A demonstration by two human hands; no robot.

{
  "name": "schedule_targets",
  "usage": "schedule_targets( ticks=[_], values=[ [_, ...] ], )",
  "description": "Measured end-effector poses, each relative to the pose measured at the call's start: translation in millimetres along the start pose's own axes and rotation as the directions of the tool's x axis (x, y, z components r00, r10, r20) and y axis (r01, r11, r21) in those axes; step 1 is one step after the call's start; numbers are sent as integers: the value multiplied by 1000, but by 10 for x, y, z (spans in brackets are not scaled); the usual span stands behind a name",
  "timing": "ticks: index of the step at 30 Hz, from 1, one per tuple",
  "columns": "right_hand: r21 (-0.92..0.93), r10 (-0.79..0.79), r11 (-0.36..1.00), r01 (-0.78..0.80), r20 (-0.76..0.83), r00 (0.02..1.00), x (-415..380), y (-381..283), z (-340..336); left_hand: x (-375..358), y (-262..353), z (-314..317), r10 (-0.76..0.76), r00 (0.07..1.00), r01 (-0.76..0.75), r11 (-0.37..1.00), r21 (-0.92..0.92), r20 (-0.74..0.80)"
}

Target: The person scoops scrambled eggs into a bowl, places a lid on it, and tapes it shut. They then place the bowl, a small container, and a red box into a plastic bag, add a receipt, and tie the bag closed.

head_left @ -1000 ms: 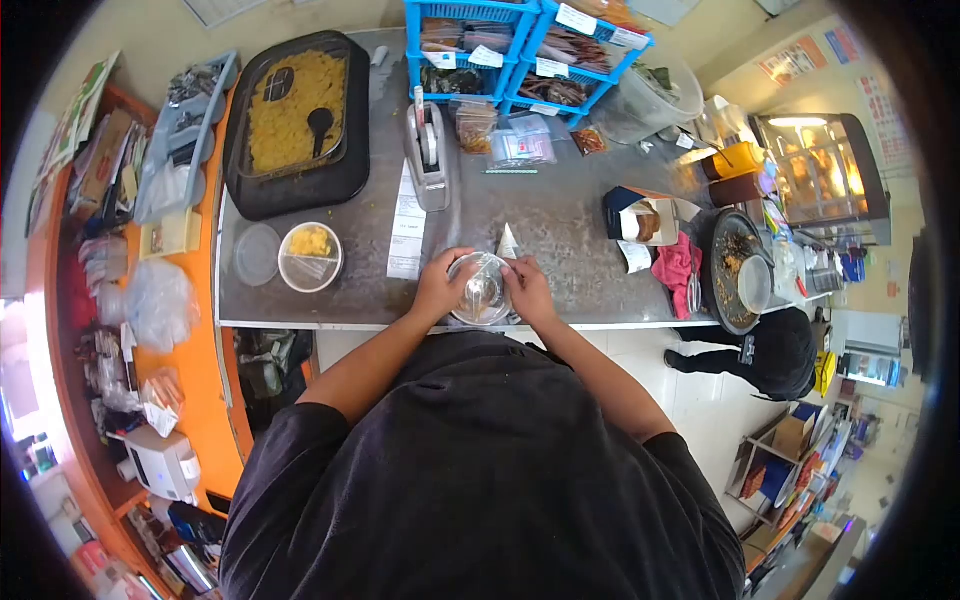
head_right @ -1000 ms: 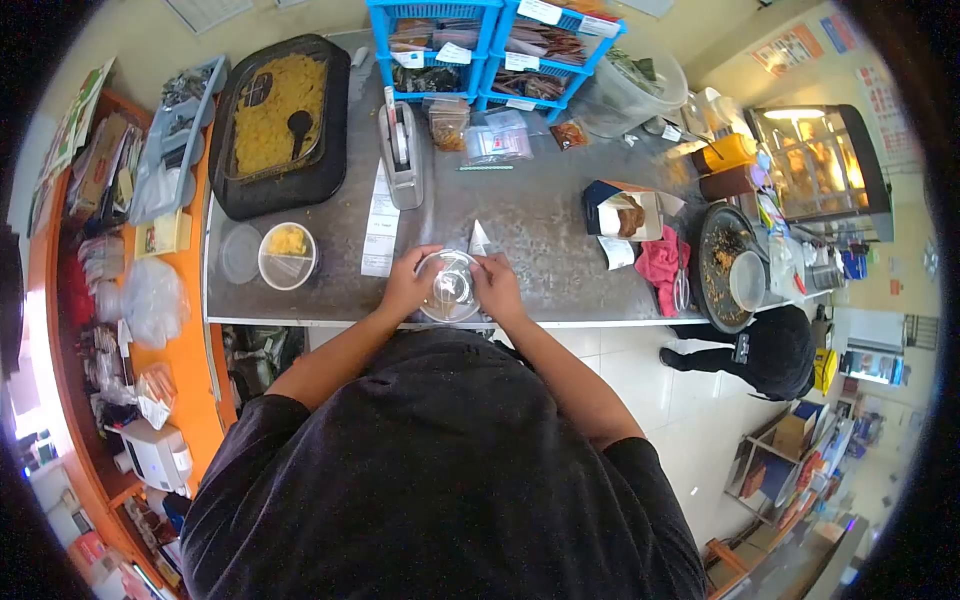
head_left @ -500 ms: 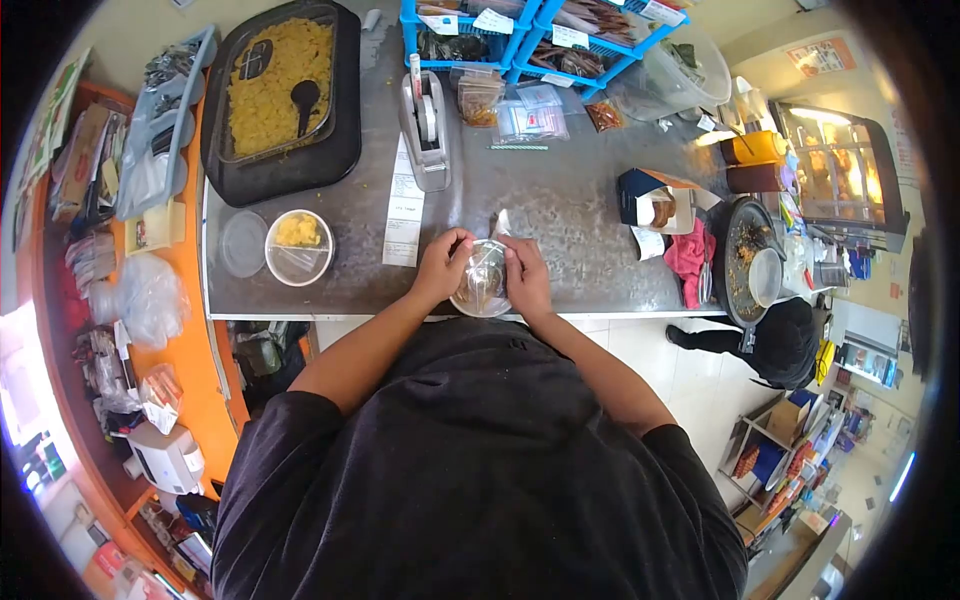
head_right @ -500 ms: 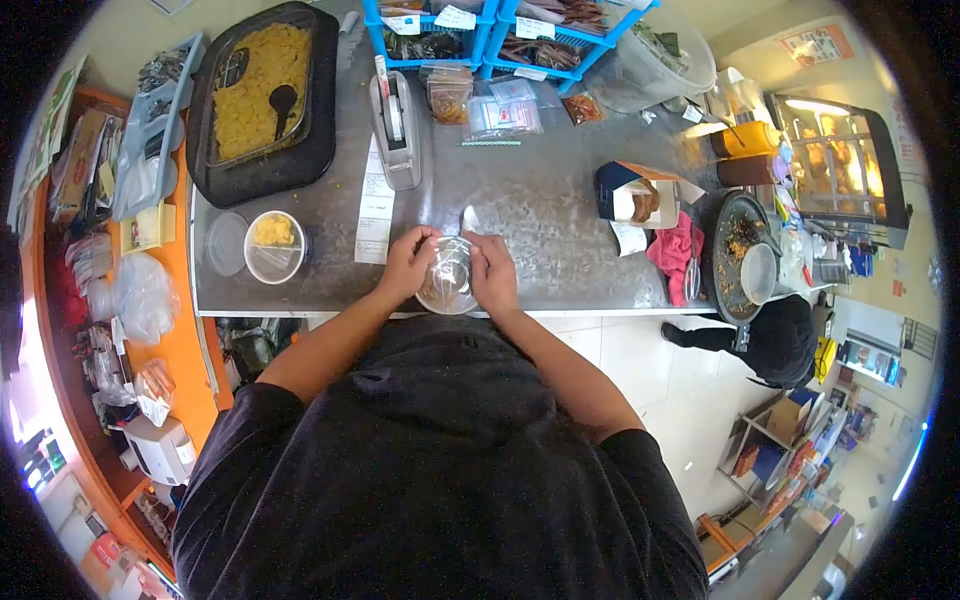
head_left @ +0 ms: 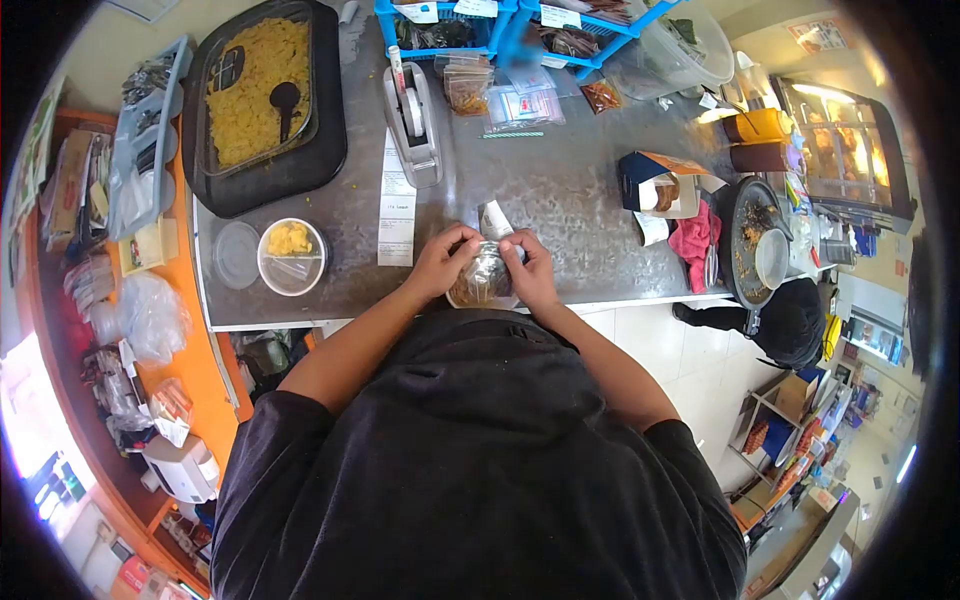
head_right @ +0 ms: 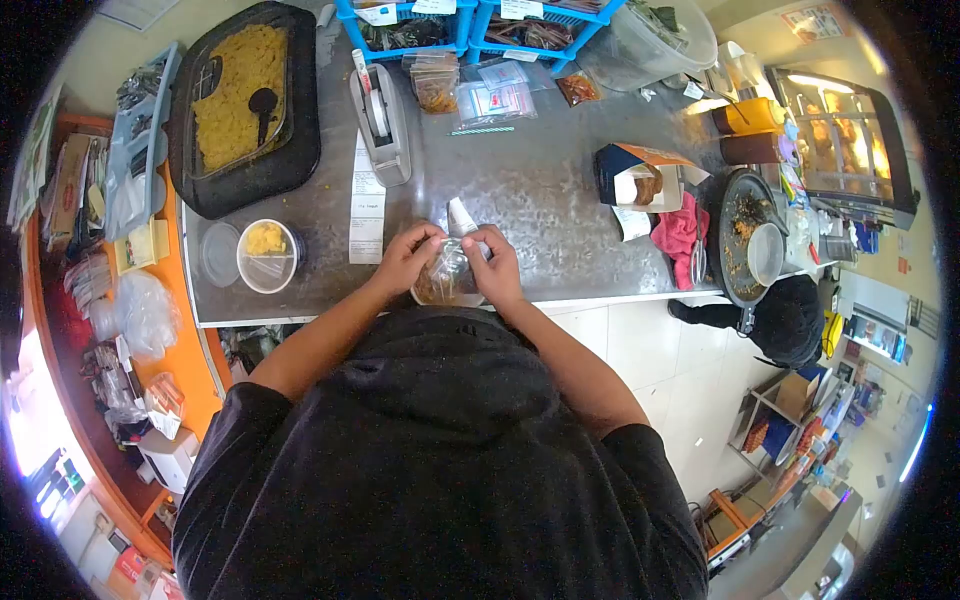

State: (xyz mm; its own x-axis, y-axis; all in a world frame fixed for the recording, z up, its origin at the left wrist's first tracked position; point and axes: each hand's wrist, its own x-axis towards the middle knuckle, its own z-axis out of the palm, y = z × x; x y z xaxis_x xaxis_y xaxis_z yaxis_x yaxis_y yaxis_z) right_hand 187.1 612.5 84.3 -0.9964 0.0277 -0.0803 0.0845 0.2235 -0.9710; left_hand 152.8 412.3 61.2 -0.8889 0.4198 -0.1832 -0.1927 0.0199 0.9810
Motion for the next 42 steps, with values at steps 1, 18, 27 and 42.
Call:
schedule_targets(
  ticks=[1, 18, 27, 42],
  values=[
    [12, 1, 1000, -1, 2, 1000, 10, -7, -6, 13, 14, 4, 6, 1000, -6, 1000, -1, -3],
    [-79, 131, 989, -122, 120, 984, 80, 513, 178, 63, -78, -64, 153, 988, -135, 924, 359, -23],
    [-135, -122, 987, 89, -257, 959, 211, 454, 291, 163, 90, 85, 349, 742, -657, 213, 723, 572],
    [-62, 60, 990, -126, -628, 776, -510, 380, -423, 182, 318, 310, 261, 643, -739, -36, 673, 720]
  ],
)
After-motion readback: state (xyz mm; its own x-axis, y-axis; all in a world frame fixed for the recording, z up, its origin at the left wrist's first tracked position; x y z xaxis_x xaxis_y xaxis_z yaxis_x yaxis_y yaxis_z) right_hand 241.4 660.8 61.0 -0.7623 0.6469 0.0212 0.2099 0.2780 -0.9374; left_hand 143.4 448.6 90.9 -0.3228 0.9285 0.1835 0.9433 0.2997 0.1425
